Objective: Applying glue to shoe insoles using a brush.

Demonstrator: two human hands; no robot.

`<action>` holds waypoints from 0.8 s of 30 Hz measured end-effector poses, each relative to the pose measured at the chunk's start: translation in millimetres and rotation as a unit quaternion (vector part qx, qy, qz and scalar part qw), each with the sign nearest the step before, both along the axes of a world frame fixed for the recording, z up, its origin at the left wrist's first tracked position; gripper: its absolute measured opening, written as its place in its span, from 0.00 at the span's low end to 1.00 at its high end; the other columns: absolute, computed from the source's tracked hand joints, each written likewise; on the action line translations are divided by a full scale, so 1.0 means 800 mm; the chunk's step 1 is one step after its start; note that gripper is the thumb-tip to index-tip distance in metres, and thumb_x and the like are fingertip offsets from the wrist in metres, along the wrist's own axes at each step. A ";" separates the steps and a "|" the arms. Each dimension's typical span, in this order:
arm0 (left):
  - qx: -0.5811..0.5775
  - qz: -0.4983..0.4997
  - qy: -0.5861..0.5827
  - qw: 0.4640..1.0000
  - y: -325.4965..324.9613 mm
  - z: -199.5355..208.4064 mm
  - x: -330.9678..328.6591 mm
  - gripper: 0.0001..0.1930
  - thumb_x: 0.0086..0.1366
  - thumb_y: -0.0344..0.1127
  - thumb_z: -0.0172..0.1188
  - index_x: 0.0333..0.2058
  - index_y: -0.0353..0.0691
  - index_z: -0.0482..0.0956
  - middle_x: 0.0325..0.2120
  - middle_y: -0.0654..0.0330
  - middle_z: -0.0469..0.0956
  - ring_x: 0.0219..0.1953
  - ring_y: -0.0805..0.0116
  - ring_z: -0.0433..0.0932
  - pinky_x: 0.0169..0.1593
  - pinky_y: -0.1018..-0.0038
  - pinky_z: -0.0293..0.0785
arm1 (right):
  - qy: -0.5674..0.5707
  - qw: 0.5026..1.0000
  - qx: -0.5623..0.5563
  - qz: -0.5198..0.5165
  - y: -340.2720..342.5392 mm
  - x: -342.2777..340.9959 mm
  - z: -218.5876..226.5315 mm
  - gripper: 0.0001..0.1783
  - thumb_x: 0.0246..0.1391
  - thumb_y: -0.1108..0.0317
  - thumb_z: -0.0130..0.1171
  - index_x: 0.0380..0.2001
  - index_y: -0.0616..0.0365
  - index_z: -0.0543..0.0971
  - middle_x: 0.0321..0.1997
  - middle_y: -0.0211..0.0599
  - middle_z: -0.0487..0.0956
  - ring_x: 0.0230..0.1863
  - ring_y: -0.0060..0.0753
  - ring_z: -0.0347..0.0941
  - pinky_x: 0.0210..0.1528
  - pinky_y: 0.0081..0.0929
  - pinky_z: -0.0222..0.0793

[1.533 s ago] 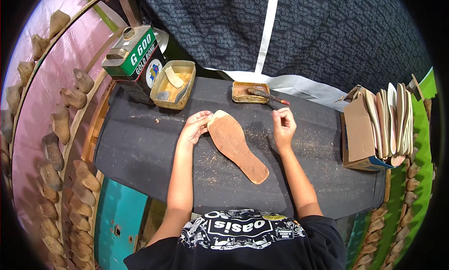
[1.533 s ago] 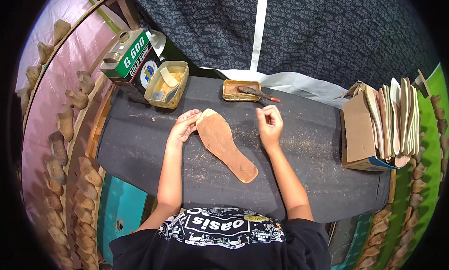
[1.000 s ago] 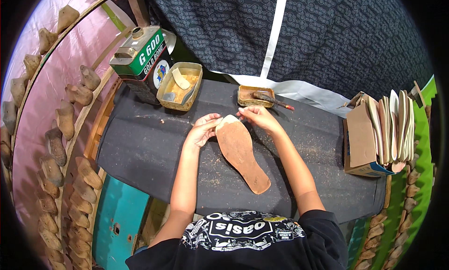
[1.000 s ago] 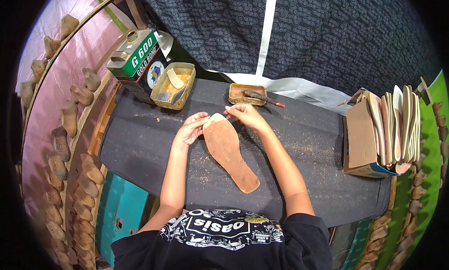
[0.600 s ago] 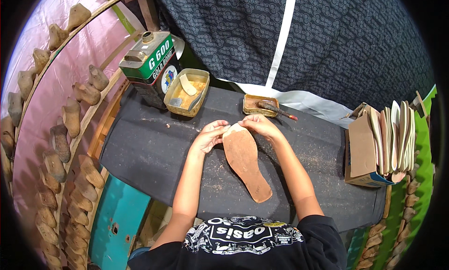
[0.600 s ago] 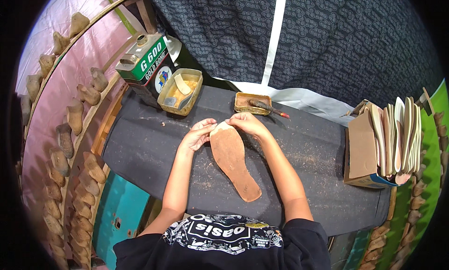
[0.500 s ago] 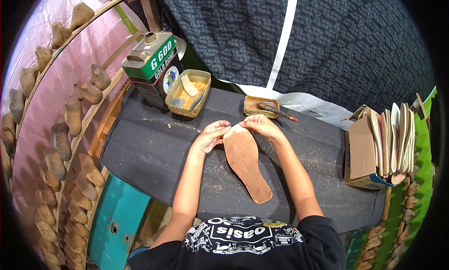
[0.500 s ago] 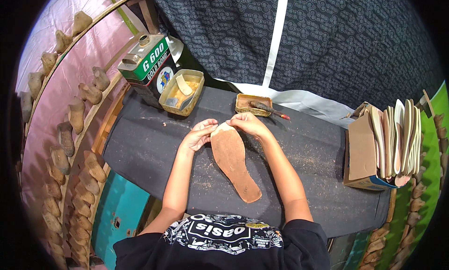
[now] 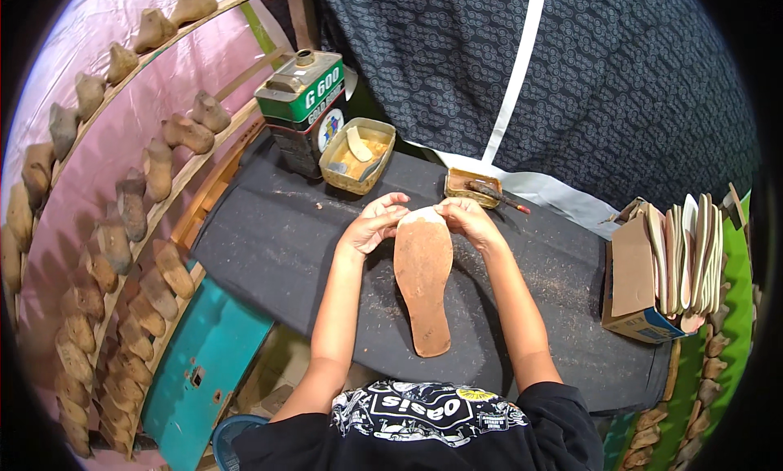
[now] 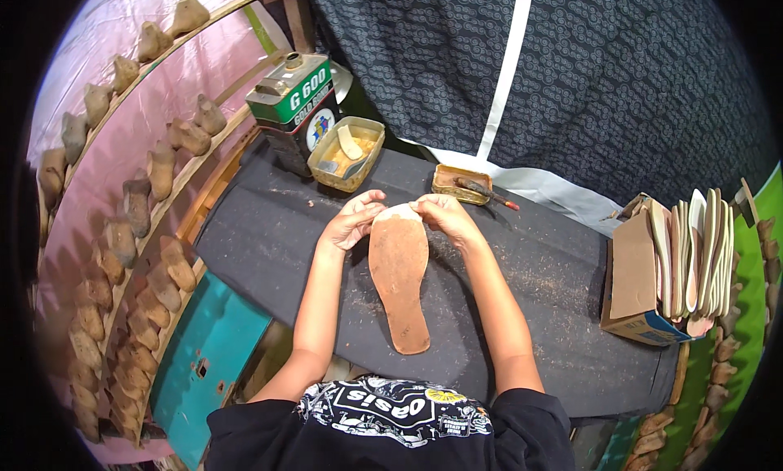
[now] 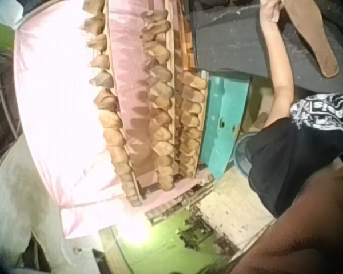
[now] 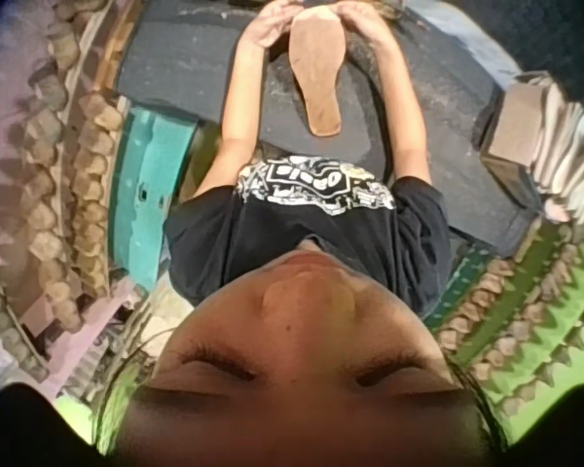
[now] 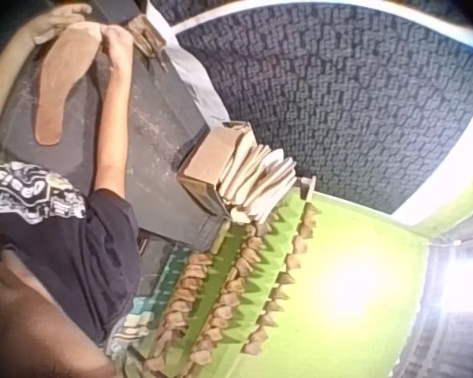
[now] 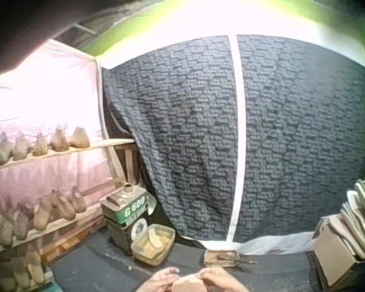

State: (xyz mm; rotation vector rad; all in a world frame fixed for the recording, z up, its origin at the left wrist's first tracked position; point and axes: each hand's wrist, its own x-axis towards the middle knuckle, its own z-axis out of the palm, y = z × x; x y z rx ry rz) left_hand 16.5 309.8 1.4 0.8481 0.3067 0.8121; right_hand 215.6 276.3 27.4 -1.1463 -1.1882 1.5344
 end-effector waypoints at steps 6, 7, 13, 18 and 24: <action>0.001 0.069 -0.016 0.997 -0.041 0.017 -0.049 0.16 0.52 0.29 0.53 0.40 0.40 0.61 0.28 0.62 0.73 0.24 0.82 0.72 0.26 0.88 0.69 | -0.002 0.997 0.042 0.058 -0.009 -0.047 0.017 0.08 0.42 0.61 0.54 0.21 0.53 0.72 0.20 0.23 0.72 0.20 0.13 0.67 0.23 0.10 0.60; -0.001 0.085 -0.014 0.996 -0.051 0.015 -0.066 0.16 0.52 0.29 0.53 0.40 0.40 0.61 0.28 0.62 0.73 0.24 0.82 0.72 0.26 0.88 0.69 | 0.012 0.995 0.052 0.079 -0.013 -0.062 0.020 0.08 0.43 0.61 0.53 0.21 0.53 0.72 0.20 0.24 0.73 0.20 0.14 0.67 0.23 0.11 0.61; 0.010 0.194 -0.012 0.981 -0.143 0.013 -0.192 0.14 0.53 0.33 0.53 0.38 0.41 0.63 0.30 0.64 0.72 0.32 0.78 0.72 0.33 0.83 0.70 | 0.021 0.982 0.069 0.175 -0.039 -0.191 0.020 0.08 0.42 0.62 0.53 0.19 0.53 0.72 0.13 0.17 0.65 0.14 0.09 0.55 0.16 0.09 0.48; -0.012 0.360 0.056 0.931 -0.261 -0.011 -0.310 0.12 0.54 0.34 0.53 0.37 0.41 0.65 0.30 0.65 0.71 0.31 0.79 0.71 0.31 0.85 0.69 | 0.053 0.953 0.027 0.298 -0.095 -0.321 0.001 0.07 0.43 0.63 0.53 0.19 0.53 0.73 0.14 0.16 0.64 0.14 0.08 0.50 0.16 0.09 0.42; -0.085 0.512 0.071 0.852 -0.438 -0.040 -0.403 0.13 0.56 0.36 0.50 0.39 0.40 0.66 0.30 0.64 0.71 0.29 0.80 0.70 0.31 0.84 0.68 | 0.045 0.899 -0.019 0.436 -0.189 -0.463 -0.056 0.08 0.44 0.62 0.52 0.21 0.53 0.74 0.15 0.15 0.66 0.15 0.07 0.51 0.15 0.09 0.43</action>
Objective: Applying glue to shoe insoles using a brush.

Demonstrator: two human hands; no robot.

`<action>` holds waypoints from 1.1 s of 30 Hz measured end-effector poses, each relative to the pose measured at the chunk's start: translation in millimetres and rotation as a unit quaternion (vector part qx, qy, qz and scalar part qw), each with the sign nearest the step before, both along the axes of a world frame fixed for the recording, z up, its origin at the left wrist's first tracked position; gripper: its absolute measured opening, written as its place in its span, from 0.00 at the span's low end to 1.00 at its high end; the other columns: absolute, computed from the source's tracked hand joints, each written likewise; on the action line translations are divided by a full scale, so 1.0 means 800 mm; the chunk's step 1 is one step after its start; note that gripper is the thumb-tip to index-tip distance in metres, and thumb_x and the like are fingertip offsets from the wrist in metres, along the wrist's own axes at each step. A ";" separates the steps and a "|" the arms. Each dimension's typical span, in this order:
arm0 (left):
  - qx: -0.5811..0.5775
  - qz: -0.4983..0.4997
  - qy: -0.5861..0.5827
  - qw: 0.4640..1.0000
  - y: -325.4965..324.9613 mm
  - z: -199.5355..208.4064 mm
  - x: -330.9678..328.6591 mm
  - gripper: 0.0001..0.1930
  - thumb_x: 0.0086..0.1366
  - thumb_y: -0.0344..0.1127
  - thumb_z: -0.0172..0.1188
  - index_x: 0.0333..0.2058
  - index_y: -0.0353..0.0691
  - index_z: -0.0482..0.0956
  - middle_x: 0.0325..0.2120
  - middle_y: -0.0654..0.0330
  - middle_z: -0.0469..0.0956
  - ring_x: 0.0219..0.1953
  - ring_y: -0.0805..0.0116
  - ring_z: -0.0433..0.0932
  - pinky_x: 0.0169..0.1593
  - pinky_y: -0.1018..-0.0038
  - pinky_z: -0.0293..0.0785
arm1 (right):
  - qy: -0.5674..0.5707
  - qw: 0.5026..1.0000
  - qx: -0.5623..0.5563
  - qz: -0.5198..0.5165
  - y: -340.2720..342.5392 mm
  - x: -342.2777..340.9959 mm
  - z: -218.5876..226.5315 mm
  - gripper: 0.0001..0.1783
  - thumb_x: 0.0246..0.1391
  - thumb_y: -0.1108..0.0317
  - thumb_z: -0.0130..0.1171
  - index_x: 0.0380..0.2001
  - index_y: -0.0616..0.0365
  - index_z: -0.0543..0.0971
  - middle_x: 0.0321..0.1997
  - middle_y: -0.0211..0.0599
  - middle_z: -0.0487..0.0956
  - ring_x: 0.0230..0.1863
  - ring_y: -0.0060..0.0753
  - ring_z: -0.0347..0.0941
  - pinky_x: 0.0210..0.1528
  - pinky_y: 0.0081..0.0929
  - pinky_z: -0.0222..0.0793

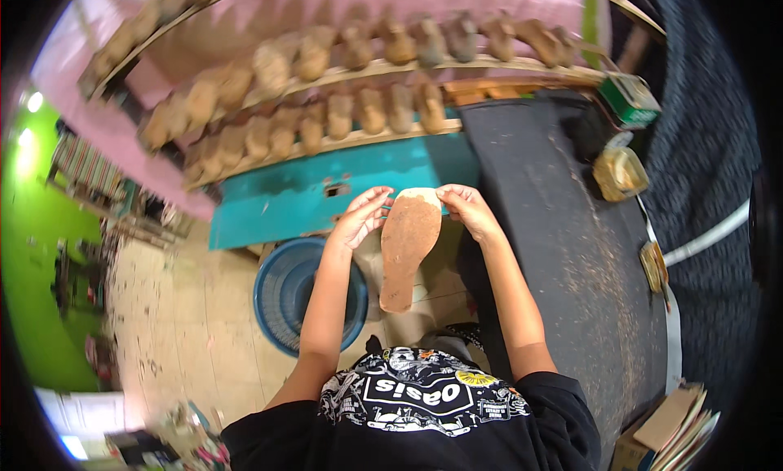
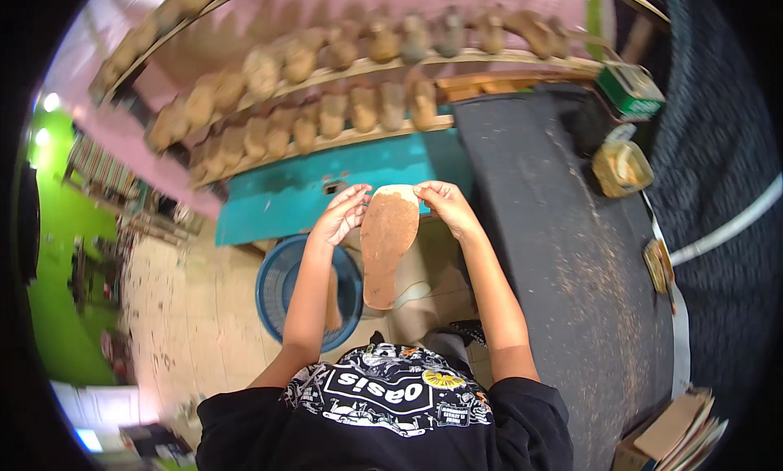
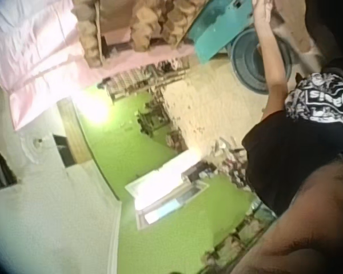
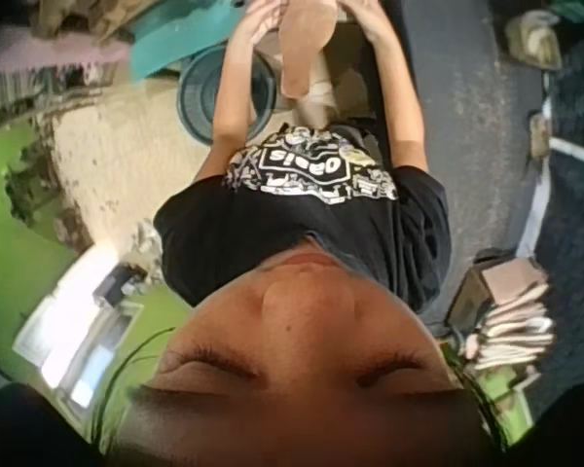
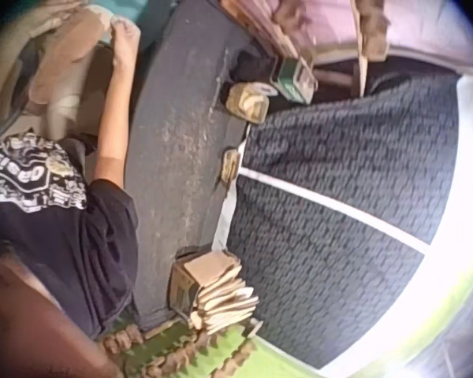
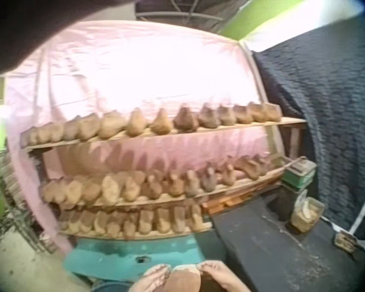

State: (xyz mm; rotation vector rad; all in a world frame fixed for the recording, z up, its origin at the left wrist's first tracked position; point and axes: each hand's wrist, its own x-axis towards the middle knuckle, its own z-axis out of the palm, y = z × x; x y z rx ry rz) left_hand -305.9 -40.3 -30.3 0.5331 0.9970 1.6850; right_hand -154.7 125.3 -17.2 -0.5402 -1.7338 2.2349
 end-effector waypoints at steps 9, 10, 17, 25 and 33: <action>-0.196 0.215 0.067 0.954 -0.243 -0.113 -0.035 0.15 0.56 0.40 0.48 0.40 0.39 0.65 0.35 0.61 0.70 0.35 0.75 0.70 0.40 0.78 0.66 | -0.081 0.984 0.021 0.155 -0.165 -0.136 -0.121 0.09 0.46 0.58 0.52 0.24 0.49 0.75 0.17 0.12 0.67 0.16 0.07 0.52 0.17 0.10 0.45; -0.218 0.240 0.065 0.944 -0.264 -0.132 -0.034 0.16 0.56 0.42 0.48 0.41 0.41 0.65 0.37 0.63 0.70 0.37 0.75 0.68 0.42 0.77 0.63 | -0.091 0.983 0.018 0.161 -0.181 -0.144 -0.133 0.09 0.46 0.57 0.51 0.23 0.48 0.74 0.17 0.12 0.67 0.16 0.07 0.52 0.17 0.11 0.45; -0.365 0.410 0.005 0.836 -0.350 -0.234 -0.001 0.20 0.52 0.48 0.51 0.41 0.45 0.65 0.36 0.67 0.70 0.37 0.77 0.64 0.41 0.77 0.58 | -0.185 0.970 0.014 0.160 -0.260 -0.182 -0.215 0.10 0.48 0.58 0.50 0.26 0.52 0.74 0.19 0.16 0.69 0.18 0.08 0.56 0.17 0.11 0.49; -0.402 0.426 -0.015 0.810 -0.378 -0.358 0.071 0.19 0.53 0.42 0.52 0.42 0.39 0.64 0.34 0.63 0.69 0.38 0.76 0.65 0.40 0.80 0.61 | -0.215 0.955 0.059 0.196 -0.292 -0.213 -0.365 0.10 0.48 0.57 0.48 0.26 0.49 0.73 0.22 0.17 0.67 0.21 0.11 0.58 0.20 0.12 0.51; -0.352 0.381 -0.059 0.853 -0.382 -0.412 0.091 0.25 0.52 0.39 0.55 0.45 0.34 0.58 0.35 0.58 0.68 0.39 0.71 0.66 0.41 0.79 0.62 | -0.253 0.939 0.131 0.193 -0.304 -0.230 -0.454 0.11 0.50 0.62 0.47 0.31 0.57 0.73 0.24 0.22 0.69 0.28 0.15 0.63 0.31 0.16 0.61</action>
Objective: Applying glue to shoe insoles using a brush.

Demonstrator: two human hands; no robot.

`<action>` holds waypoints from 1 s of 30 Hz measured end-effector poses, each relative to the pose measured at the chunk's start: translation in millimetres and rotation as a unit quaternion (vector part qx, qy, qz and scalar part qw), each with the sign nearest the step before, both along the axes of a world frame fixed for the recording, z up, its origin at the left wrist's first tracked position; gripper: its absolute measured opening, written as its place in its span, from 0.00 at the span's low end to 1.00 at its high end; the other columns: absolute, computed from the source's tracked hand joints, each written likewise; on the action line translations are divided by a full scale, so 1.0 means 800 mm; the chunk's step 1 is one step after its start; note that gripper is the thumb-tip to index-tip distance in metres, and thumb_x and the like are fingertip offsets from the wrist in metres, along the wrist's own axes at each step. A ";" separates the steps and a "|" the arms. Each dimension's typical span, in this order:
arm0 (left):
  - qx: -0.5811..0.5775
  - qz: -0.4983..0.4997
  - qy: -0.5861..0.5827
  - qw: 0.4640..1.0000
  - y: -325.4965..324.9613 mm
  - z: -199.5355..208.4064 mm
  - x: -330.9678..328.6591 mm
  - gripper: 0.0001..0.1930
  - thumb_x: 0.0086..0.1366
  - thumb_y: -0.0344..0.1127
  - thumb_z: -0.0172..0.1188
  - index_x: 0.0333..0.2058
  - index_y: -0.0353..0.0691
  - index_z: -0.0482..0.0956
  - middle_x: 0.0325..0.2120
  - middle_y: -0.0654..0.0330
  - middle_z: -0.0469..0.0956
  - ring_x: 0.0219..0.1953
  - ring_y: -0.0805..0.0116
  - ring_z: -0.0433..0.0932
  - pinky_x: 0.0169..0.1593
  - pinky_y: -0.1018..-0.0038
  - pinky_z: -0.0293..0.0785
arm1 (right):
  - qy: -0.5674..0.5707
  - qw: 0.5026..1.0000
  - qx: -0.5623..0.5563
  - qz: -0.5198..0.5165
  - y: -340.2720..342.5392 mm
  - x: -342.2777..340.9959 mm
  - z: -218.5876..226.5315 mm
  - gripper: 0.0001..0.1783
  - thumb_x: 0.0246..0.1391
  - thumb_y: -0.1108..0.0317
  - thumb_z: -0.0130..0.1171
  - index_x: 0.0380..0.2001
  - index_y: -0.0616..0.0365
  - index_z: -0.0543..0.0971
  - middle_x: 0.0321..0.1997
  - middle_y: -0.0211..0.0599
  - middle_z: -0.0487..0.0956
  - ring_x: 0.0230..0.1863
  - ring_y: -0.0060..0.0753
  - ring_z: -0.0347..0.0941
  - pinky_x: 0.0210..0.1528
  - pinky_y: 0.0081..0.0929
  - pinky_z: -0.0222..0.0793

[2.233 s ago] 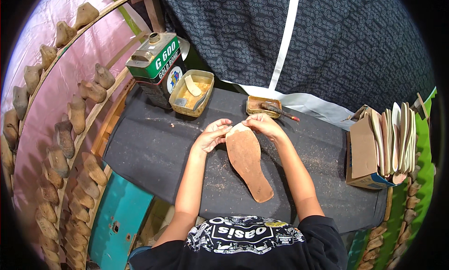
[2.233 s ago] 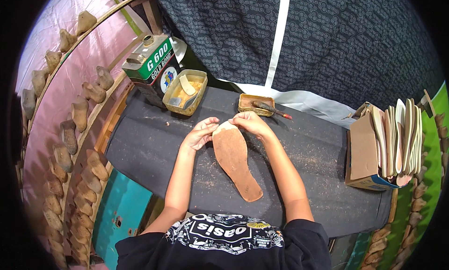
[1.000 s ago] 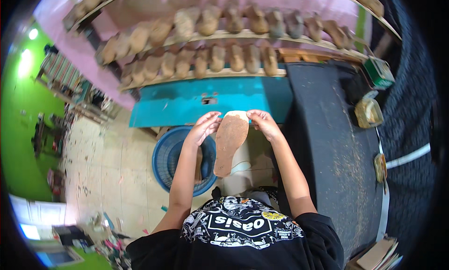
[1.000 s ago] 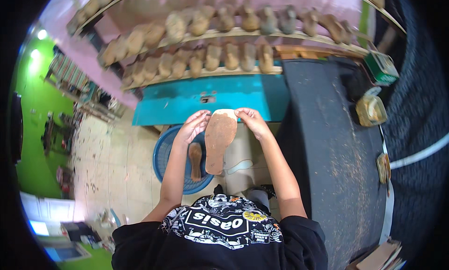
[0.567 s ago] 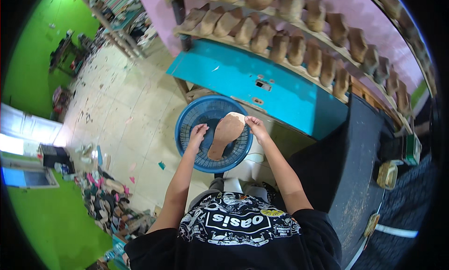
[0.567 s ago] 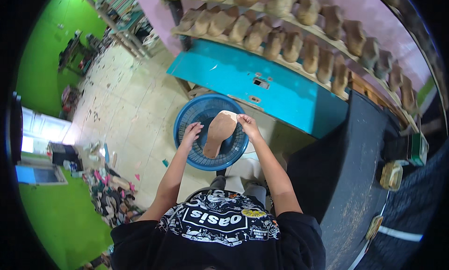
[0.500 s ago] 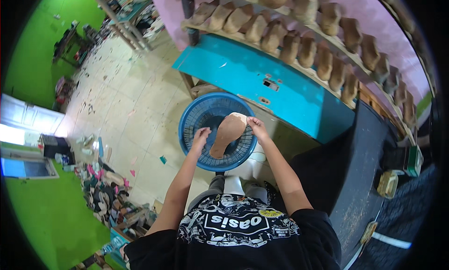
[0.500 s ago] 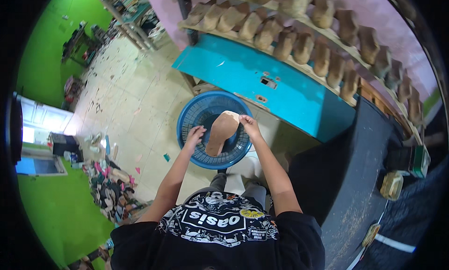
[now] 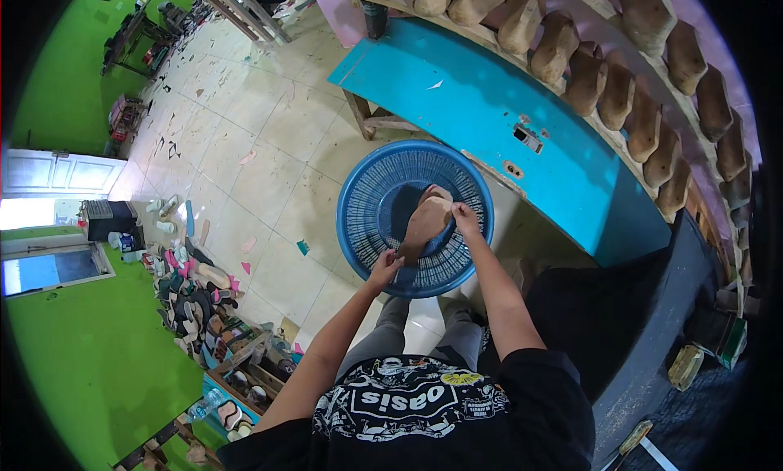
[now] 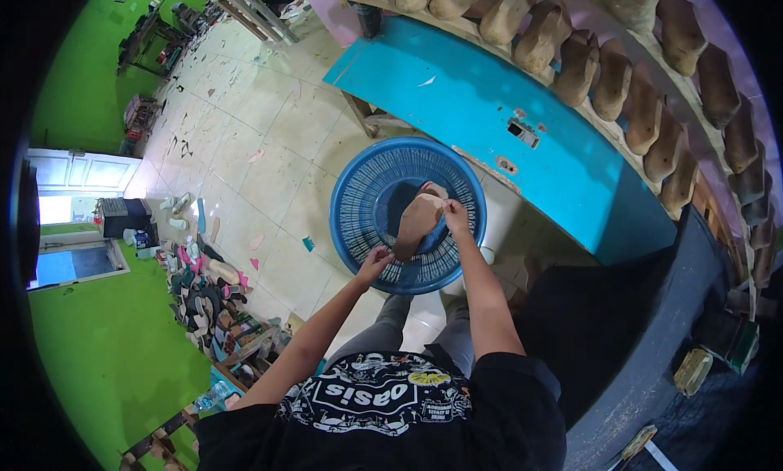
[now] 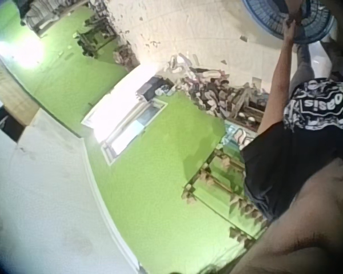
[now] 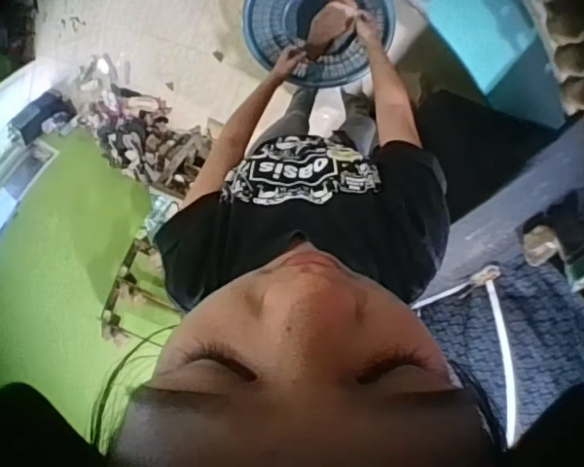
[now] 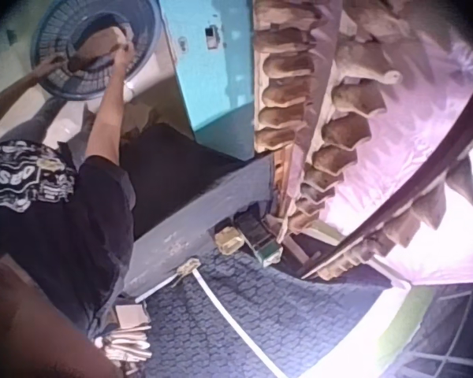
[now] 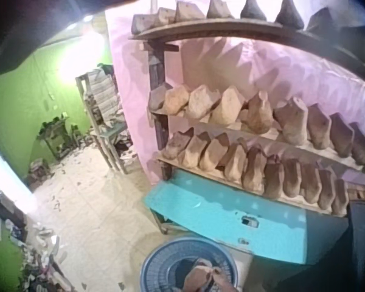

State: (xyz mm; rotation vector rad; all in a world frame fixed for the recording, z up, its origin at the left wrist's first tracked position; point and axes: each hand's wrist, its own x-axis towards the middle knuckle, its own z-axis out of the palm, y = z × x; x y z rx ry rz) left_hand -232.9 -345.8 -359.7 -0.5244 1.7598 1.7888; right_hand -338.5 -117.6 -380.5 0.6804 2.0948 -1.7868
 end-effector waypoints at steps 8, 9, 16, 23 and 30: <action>0.015 -0.043 -0.074 0.996 0.022 0.013 -0.023 0.26 0.52 0.31 0.52 0.49 0.35 0.52 0.46 0.52 0.61 0.47 0.66 0.61 0.49 0.76 0.57 | 0.105 0.955 0.277 0.025 0.018 0.004 -0.008 0.24 0.47 0.58 0.47 0.47 0.58 0.63 0.52 0.52 0.56 0.51 0.47 0.55 0.52 0.31 0.51; 0.028 -0.038 -0.079 0.996 0.021 0.009 -0.022 0.26 0.52 0.30 0.51 0.49 0.35 0.52 0.45 0.53 0.61 0.47 0.66 0.61 0.49 0.76 0.57 | 0.101 0.957 0.270 0.011 0.017 0.012 -0.005 0.28 0.47 0.59 0.48 0.51 0.58 0.57 0.52 0.52 0.55 0.52 0.50 0.52 0.54 0.32 0.48; 0.010 -0.105 -0.040 0.994 0.016 -0.020 -0.030 0.26 0.48 0.29 0.51 0.47 0.34 0.55 0.36 0.59 0.64 0.40 0.70 0.62 0.46 0.78 0.58 | 0.109 0.963 0.239 -0.055 0.022 0.112 -0.011 0.22 0.48 0.62 0.47 0.47 0.58 0.61 0.40 0.41 0.65 0.38 0.35 0.63 0.38 0.26 0.63; -0.101 -0.271 0.081 0.954 0.064 0.026 -0.054 0.25 0.48 0.32 0.50 0.47 0.36 0.58 0.42 0.53 0.64 0.44 0.62 0.65 0.45 0.74 0.61 | 0.114 0.969 0.092 -0.200 0.018 0.174 0.041 0.15 0.49 0.71 0.45 0.43 0.55 0.64 0.35 0.27 0.64 0.27 0.16 0.63 0.23 0.13 0.62; -0.050 -0.401 0.444 0.799 0.227 0.182 -0.028 0.22 0.44 0.27 0.47 0.43 0.37 0.61 0.40 0.50 0.64 0.45 0.54 0.61 0.50 0.67 0.54 | 0.199 0.905 0.247 -0.283 0.085 0.257 0.227 0.17 0.46 0.77 0.45 0.42 0.57 0.65 0.42 0.34 0.62 0.32 0.19 0.61 0.34 0.16 0.62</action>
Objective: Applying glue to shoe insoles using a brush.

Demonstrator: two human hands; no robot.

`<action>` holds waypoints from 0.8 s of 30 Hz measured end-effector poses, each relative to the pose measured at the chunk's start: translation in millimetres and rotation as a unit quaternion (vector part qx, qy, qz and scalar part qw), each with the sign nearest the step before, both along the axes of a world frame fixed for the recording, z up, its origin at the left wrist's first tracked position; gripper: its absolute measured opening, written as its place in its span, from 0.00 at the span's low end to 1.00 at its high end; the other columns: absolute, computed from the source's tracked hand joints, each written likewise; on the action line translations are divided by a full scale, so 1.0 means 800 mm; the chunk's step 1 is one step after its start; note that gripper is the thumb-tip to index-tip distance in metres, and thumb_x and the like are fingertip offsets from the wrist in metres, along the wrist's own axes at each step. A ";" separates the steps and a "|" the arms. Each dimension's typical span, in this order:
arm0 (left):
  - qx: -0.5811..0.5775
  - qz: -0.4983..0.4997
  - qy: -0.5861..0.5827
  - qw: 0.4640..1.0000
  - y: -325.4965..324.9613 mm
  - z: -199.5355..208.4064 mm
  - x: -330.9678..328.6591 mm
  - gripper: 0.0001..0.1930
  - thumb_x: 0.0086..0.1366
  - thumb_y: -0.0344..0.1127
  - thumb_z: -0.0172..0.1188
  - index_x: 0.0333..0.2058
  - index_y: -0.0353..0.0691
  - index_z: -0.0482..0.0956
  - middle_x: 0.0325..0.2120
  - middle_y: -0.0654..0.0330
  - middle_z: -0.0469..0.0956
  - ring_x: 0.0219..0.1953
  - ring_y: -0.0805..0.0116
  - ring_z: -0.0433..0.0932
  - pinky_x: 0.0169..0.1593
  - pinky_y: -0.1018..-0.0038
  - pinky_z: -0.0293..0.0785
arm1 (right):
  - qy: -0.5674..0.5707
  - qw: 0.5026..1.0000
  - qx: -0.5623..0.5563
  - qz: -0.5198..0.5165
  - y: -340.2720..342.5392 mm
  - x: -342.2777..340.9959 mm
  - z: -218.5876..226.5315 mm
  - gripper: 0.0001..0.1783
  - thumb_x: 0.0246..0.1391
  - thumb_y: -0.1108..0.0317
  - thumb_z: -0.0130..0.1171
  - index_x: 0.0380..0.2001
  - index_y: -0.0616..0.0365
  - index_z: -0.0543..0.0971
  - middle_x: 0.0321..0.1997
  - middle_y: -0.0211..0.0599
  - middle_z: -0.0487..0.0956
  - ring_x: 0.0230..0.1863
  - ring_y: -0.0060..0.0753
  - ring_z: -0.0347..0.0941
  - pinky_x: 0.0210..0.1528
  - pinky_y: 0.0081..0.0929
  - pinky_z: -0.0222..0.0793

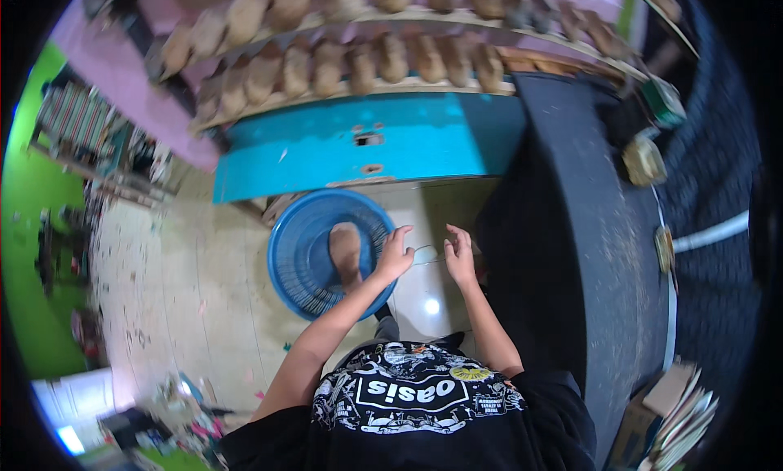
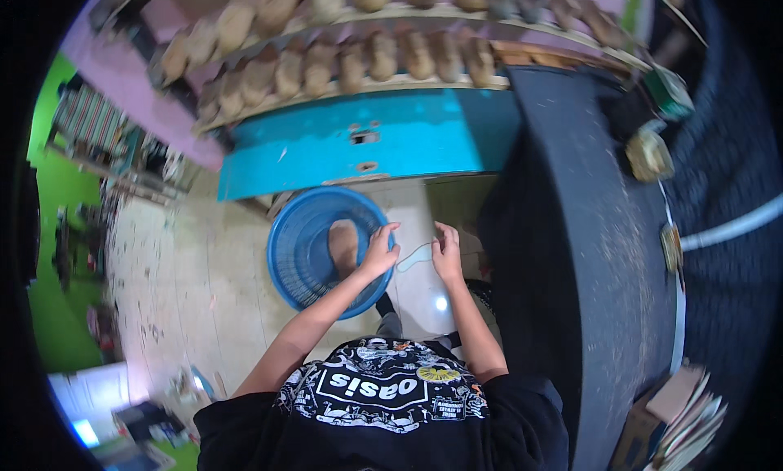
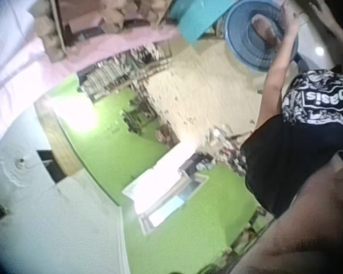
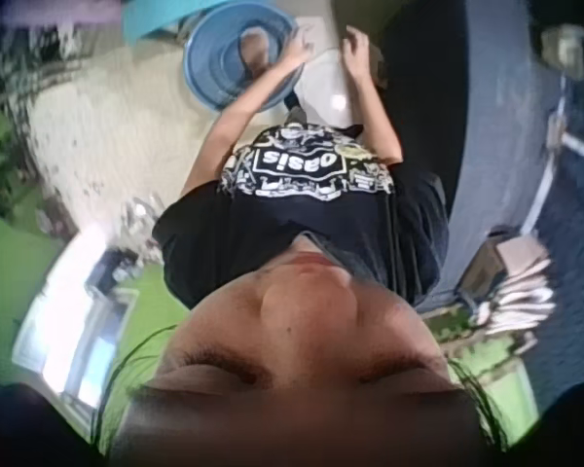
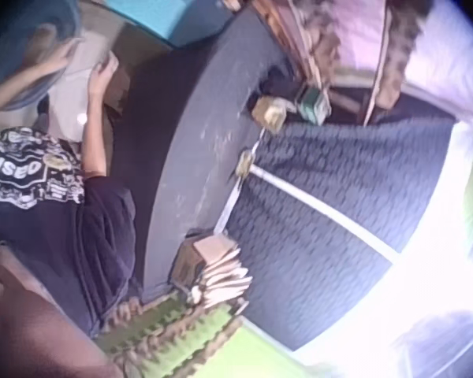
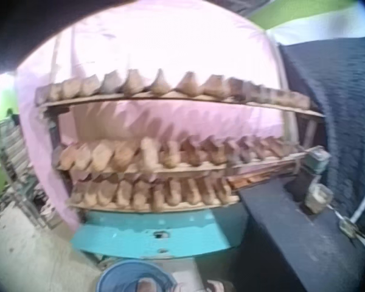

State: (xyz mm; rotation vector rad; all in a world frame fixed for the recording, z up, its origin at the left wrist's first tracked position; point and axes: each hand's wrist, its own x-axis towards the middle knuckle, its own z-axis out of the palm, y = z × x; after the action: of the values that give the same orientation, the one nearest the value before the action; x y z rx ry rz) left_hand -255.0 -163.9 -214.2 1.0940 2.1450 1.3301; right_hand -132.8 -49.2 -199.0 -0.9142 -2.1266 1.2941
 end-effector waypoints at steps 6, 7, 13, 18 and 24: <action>0.167 -0.192 0.045 0.966 0.138 0.132 0.119 0.20 0.43 0.24 0.47 0.40 0.39 0.64 0.37 0.54 0.66 0.41 0.56 0.65 0.45 0.67 0.61 | 0.075 0.970 0.123 -0.197 0.037 0.135 0.140 0.15 0.46 0.78 0.45 0.40 0.58 0.67 0.43 0.33 0.63 0.29 0.19 0.61 0.29 0.13 0.61; 0.174 -0.224 0.039 0.958 0.153 0.156 0.148 0.20 0.44 0.25 0.47 0.40 0.39 0.65 0.37 0.55 0.67 0.41 0.57 0.65 0.45 0.67 0.61 | 0.084 0.960 0.125 -0.237 0.039 0.164 0.158 0.14 0.46 0.77 0.45 0.40 0.58 0.68 0.43 0.33 0.63 0.29 0.18 0.61 0.29 0.13 0.61; 0.216 -0.428 -0.017 0.877 0.217 0.251 0.316 0.20 0.45 0.26 0.47 0.42 0.42 0.63 0.37 0.58 0.66 0.43 0.61 0.64 0.45 0.67 0.59 | 0.121 0.860 0.221 -0.443 0.035 0.341 0.224 0.13 0.46 0.77 0.45 0.38 0.57 0.69 0.41 0.31 0.64 0.32 0.19 0.60 0.31 0.13 0.60; 0.239 -0.558 -0.042 0.793 0.238 0.266 0.442 0.21 0.46 0.27 0.48 0.43 0.42 0.63 0.38 0.58 0.66 0.42 0.60 0.64 0.43 0.69 0.61 | 0.074 0.772 0.248 -0.581 0.008 0.458 0.243 0.12 0.45 0.76 0.47 0.37 0.57 0.70 0.41 0.31 0.65 0.32 0.18 0.60 0.31 0.12 0.60; 0.275 -0.649 -0.054 0.708 0.243 0.277 0.561 0.21 0.45 0.26 0.48 0.42 0.41 0.63 0.38 0.57 0.66 0.42 0.61 0.64 0.39 0.73 0.64 | 0.091 0.682 0.281 -0.669 -0.033 0.546 0.264 0.11 0.46 0.75 0.47 0.37 0.57 0.70 0.40 0.30 0.65 0.32 0.17 0.60 0.30 0.11 0.59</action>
State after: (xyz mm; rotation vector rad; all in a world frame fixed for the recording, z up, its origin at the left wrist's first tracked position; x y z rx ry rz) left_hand 194.0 30.8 7.1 2.0448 0.3763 1.1272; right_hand 304.4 -75.2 12.1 -1.4512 -0.9500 -0.0622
